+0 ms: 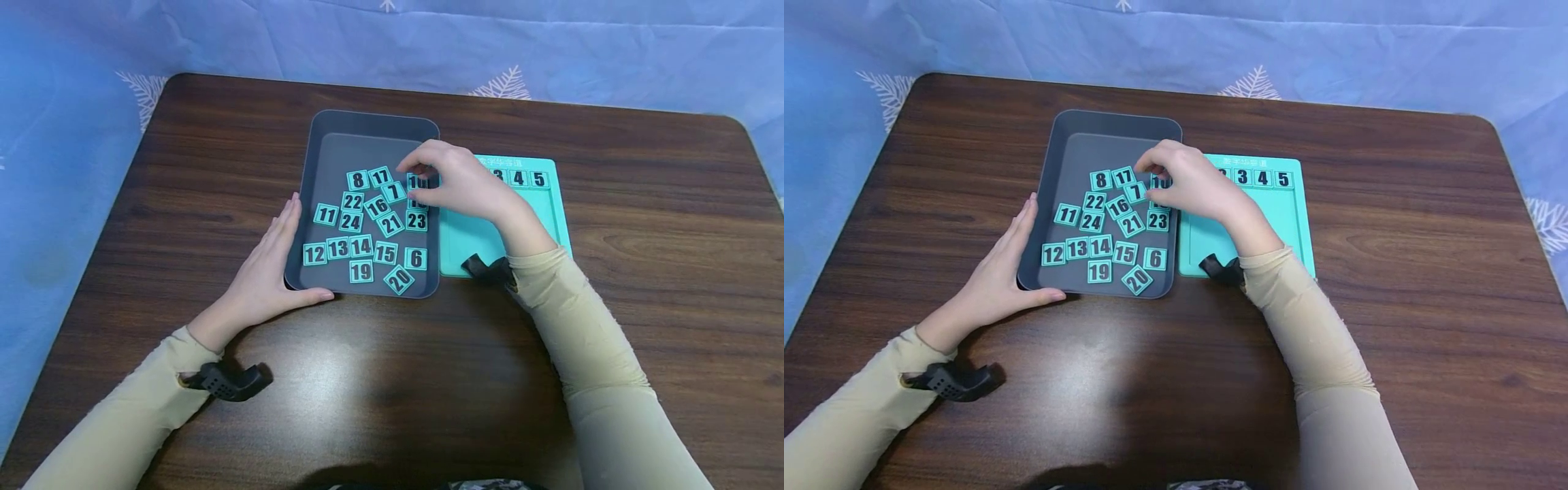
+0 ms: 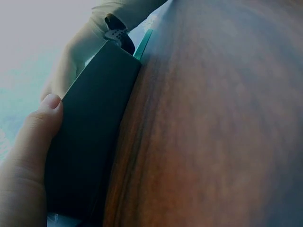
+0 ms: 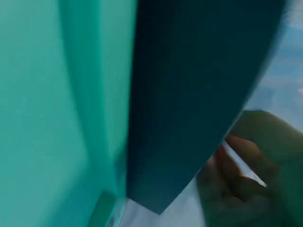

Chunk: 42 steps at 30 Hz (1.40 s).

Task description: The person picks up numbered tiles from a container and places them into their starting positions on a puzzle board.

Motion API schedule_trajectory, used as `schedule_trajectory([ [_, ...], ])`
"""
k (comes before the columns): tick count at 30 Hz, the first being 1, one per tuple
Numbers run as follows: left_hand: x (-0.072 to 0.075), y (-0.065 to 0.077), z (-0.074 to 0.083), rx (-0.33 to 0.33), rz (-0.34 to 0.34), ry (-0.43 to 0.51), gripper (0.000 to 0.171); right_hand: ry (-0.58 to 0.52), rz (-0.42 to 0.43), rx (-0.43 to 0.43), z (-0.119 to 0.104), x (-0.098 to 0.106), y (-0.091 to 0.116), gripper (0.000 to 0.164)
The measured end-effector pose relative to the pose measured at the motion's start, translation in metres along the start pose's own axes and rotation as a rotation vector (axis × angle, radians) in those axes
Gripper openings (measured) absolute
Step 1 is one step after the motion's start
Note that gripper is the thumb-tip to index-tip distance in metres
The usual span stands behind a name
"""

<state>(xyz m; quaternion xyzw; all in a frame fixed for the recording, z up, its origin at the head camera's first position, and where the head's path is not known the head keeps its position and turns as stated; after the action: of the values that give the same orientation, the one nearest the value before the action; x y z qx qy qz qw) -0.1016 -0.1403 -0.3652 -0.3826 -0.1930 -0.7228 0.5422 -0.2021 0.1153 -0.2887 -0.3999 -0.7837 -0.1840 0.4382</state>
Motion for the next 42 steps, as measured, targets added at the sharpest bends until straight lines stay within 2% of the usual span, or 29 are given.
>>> schedule_trajectory([
  [5, 0.001, 0.001, 0.001, 0.008, -0.005, 0.009, 0.122, 0.057, -0.13, -0.017, -0.002, -0.015, -0.01, 0.04],
  [9, 0.004, 0.0, 0.001, 0.009, -0.003, 0.014, 0.122, 0.116, -0.167, -0.017, -0.003, -0.021, -0.013, 0.043],
  [27, 0.004, -0.001, 0.002, -0.011, -0.002, 0.004, 0.12, 0.168, -0.141, 0.007, -0.001, -0.029, -0.014, 0.037],
  [34, 0.002, 0.0, 0.001, 0.004, -0.004, 0.008, 0.12, 0.167, -0.131, 0.017, 0.0, -0.031, -0.015, 0.034],
  [38, 0.001, 0.0, 0.0, 0.014, -0.008, 0.01, 0.12, 0.119, -0.097, 0.003, -0.002, -0.027, -0.014, 0.035],
  [42, 0.0, 0.0, 0.0, 0.01, -0.01, 0.014, 0.12, 0.077, -0.032, -0.018, -0.008, -0.013, -0.008, 0.034],
])
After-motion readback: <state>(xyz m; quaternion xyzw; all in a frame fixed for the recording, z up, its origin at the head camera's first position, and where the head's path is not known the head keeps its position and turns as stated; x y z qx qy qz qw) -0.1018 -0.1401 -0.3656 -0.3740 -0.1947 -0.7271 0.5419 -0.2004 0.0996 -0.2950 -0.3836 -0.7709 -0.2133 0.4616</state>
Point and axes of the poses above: each hand's wrist, its own y-axis away from the middle knuckle, its own x-axis out of the back of the hand, z = x × y, the point moved 4 cm from there along -y, towards the middle knuckle, and after that the axes turned 4 degrees about z, right-handed, at the moved point
